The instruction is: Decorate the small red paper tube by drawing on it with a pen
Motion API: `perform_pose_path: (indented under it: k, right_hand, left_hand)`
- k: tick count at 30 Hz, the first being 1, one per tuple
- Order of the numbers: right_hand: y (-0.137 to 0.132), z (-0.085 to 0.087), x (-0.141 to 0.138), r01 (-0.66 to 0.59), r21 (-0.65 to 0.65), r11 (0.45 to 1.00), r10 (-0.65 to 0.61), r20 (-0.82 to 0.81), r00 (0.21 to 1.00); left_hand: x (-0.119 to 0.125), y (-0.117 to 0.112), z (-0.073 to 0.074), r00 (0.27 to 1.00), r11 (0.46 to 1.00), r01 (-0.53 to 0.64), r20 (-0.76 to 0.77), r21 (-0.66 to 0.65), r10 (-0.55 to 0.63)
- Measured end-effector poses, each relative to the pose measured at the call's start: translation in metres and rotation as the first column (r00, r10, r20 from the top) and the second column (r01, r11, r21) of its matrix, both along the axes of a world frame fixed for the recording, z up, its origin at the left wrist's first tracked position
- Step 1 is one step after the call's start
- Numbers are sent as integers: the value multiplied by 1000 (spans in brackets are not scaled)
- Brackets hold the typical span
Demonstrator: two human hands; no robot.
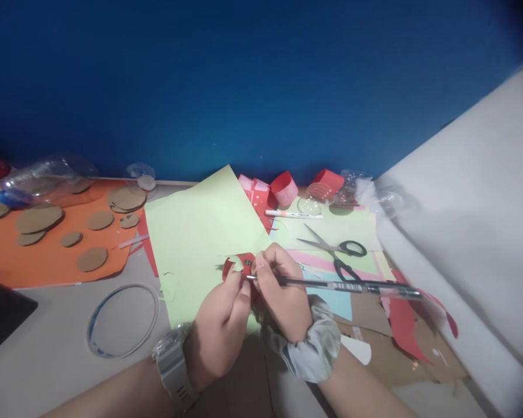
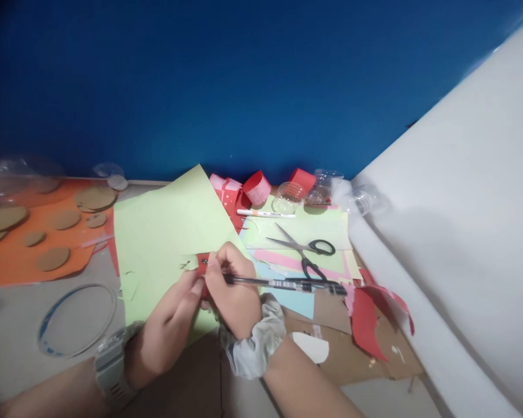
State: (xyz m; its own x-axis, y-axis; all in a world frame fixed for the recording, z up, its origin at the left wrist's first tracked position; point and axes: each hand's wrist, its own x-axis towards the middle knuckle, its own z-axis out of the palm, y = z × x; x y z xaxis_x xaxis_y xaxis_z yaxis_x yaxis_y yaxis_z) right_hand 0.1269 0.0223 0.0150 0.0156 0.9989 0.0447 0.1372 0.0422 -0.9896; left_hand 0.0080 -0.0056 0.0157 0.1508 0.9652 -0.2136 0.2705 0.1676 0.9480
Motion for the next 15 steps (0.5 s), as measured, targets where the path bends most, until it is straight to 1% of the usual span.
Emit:
perform_pose_path:
  k: [2,6,7,11,15]
  right_hand:
    - [0,1,1,-37,-5,999,37,-7,999]
    - [1,1,0,27,8,1000,-27,-1,1000]
    - [1,0,0,24,10,1000,-24,-3,1000]
    - [1,0,0,-69,21,997,69,0,998]
    - [0,0,0,6,6,1000,-6,9,1000]
  left_hand:
    - [0,-1,-1,1000,1000,-4,10,9,4]
    - [0,-1,-1,1000,1000,1,8,-4,-1]
    - [0,-1,-1,1000,1000,0,5,-7,0]
    - [1,0,-1,1000,1000,-10,-1,18,10]
    - [1,-1,-2,1000,1000,2,-3,12,-2]
